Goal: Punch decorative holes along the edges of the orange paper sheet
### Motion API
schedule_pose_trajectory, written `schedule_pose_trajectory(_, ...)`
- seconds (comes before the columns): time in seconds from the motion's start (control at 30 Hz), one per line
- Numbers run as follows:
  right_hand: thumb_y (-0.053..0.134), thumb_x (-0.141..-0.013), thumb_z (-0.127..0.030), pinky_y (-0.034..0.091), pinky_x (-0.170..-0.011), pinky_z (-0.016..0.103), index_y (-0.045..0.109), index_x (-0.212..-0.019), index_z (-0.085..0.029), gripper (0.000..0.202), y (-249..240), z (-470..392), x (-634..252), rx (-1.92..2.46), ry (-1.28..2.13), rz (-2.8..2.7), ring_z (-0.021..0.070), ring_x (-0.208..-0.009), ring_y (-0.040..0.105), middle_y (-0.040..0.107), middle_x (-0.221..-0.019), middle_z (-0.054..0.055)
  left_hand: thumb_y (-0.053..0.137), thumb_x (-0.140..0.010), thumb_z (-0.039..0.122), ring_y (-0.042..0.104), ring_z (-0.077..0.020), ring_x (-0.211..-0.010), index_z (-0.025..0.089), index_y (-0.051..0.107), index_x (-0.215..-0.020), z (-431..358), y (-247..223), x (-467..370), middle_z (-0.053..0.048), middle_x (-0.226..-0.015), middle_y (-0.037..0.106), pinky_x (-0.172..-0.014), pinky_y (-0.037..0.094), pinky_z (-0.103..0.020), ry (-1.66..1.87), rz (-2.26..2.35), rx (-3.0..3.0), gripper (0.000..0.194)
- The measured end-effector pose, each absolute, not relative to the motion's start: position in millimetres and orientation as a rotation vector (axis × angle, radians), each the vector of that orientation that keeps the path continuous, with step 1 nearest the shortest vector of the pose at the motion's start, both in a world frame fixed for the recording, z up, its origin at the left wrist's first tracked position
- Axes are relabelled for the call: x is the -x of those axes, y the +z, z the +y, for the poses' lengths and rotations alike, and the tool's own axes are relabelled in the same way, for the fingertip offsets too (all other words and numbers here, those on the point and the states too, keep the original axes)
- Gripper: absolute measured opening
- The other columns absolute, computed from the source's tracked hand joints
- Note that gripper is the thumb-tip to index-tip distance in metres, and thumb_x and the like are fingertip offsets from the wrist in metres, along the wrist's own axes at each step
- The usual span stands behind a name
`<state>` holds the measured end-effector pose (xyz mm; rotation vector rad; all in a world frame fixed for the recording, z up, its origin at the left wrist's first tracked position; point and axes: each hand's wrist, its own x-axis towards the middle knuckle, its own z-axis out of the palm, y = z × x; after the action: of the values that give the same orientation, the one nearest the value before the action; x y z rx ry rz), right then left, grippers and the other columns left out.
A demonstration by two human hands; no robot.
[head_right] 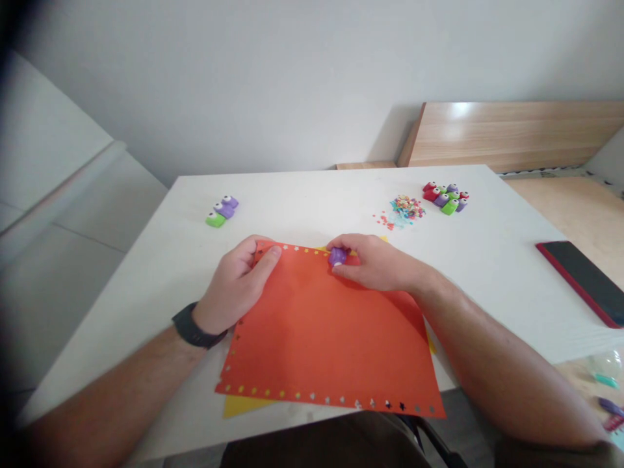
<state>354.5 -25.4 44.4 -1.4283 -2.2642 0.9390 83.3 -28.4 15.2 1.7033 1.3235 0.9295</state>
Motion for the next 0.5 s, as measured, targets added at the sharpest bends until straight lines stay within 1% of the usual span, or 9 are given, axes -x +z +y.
schedule_pose_trajectory(0.4,0.059,-0.094,-0.036,0.05,-0.096,0.035,0.066,-0.13,-0.023,0.039,44.9,-26.1,-351.9,1.408,0.861,-2.324,0.0223,-0.106,0.068,0.073,-0.122,0.006,0.057,-0.099,0.045,0.062,-0.0173,-0.075,0.02,0.062,-0.096,-28.5,16.1,-83.8,-0.001,-0.084,0.068,-0.065,0.046,-0.027,0.934,1.299,-1.682,0.025)
schedule_pose_trajectory(0.5,0.059,-0.095,-0.037,0.049,-0.1,0.036,0.064,-0.133,-0.021,0.042,44.7,-26.2,-350.7,1.416,0.862,-2.319,0.0232,-0.112,0.067,0.072,-0.127,0.007,0.057,-0.098,0.044,0.063,-0.0175,-0.075,0.02,0.063,-0.095,-28.6,16.4,-84.0,-0.002,-0.084,0.069,-0.065,0.046,-0.027,0.933,1.3,-1.675,0.025)
